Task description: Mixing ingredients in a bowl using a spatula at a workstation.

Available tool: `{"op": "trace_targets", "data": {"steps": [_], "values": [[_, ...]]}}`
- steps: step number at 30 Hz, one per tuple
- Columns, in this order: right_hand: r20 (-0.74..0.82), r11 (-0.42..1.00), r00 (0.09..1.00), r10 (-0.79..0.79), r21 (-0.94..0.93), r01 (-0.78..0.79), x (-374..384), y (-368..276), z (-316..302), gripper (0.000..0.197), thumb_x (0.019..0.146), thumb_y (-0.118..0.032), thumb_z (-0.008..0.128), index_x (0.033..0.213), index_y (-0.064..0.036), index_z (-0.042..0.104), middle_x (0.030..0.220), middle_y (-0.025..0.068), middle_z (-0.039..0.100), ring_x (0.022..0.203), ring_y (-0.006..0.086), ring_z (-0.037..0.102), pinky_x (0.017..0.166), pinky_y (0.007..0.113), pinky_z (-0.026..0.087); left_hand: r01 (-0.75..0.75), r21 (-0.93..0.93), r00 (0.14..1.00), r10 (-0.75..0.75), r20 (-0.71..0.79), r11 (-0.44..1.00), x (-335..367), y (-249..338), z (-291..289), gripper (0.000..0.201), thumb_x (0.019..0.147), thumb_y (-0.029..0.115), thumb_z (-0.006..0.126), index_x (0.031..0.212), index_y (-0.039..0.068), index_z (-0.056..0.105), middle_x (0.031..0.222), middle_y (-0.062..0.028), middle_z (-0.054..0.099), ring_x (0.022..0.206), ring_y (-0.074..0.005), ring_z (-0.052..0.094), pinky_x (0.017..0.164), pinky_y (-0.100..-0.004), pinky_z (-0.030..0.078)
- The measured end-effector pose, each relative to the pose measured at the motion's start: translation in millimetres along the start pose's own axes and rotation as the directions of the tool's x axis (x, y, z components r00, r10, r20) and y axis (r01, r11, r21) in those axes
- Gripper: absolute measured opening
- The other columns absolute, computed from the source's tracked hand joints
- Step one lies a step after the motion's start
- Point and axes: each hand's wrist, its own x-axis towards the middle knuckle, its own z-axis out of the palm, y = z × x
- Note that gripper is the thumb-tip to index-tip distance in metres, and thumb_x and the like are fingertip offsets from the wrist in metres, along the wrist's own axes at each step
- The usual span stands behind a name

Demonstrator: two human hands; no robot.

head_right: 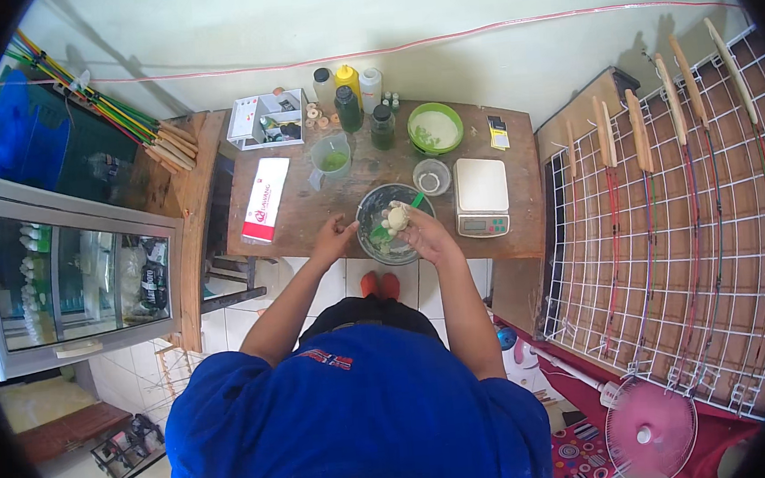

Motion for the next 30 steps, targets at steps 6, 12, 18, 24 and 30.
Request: {"op": "trace_targets", "data": {"steps": [6,12,18,24,30], "values": [[0.052,0.964,0.997,0.062,0.257,-0.073,8,5,3,0.04,0.101,-0.042,0.049,0.115,-0.006,0.059,0.101,0.0111,0.069,0.083,0.0223,0.068,0.063,0.032,0.055,0.047,-0.165,0.999,-0.047,0.006,0.985,2,1,6,0.069,0.084,0.035,0.077,0.137,0.001,0.049,0.088,-0.0065,0.063,0.071,-0.0144,0.061,0.049,-0.0301,0.054],[-0.065,0.978,0.989,0.13,0.174,-0.117,30,19,-44,0.041,0.097,-0.053,0.052,0.098,-0.0127,0.061,0.08,0.0031,0.066,0.06,0.0157,0.061,0.044,0.028,0.044,-0.019,-0.236,0.999,0.027,0.032,0.972,14,-4,13,0.059,0.085,0.023,0.077,0.134,0.002,0.051,0.086,-0.0051,0.061,0.069,-0.0125,0.06,0.049,-0.0287,0.054],[-0.006,0.987,0.993,0.116,0.112,-0.114,36,20,-38,0.039,0.1,-0.048,0.049,0.1,-0.0104,0.061,0.09,0.0067,0.068,0.069,0.0158,0.065,0.052,0.027,0.049,-0.052,-0.265,0.998,0.059,0.016,0.963,25,-5,16,0.057,0.086,0.021,0.076,0.133,0.001,0.052,0.082,-0.0041,0.061,0.069,-0.012,0.06,0.049,-0.0276,0.051],[-0.01,1.0,1.0,-0.005,0.021,0.005,16,7,-3,0.042,0.103,-0.04,0.044,0.119,-0.0035,0.059,0.104,0.0121,0.069,0.083,0.0212,0.068,0.068,0.029,0.056,-0.142,-0.263,0.99,0.136,-0.042,0.954,39,-9,21,0.055,0.087,0.024,0.075,0.132,0.0,0.053,0.082,-0.0045,0.063,0.071,-0.0114,0.059,0.057,-0.0264,0.05],[0.073,0.973,0.995,0.075,0.215,-0.089,13,4,-1,0.04,0.1,-0.043,0.05,0.11,-0.0052,0.059,0.097,0.011,0.068,0.075,0.0212,0.067,0.059,0.031,0.055,-0.185,-0.223,0.982,0.171,-0.078,0.957,43,-21,20,0.06,0.09,0.028,0.073,0.135,-0.003,0.049,0.086,-0.0037,0.063,0.067,-0.0091,0.057,0.052,-0.0251,0.046]]}}
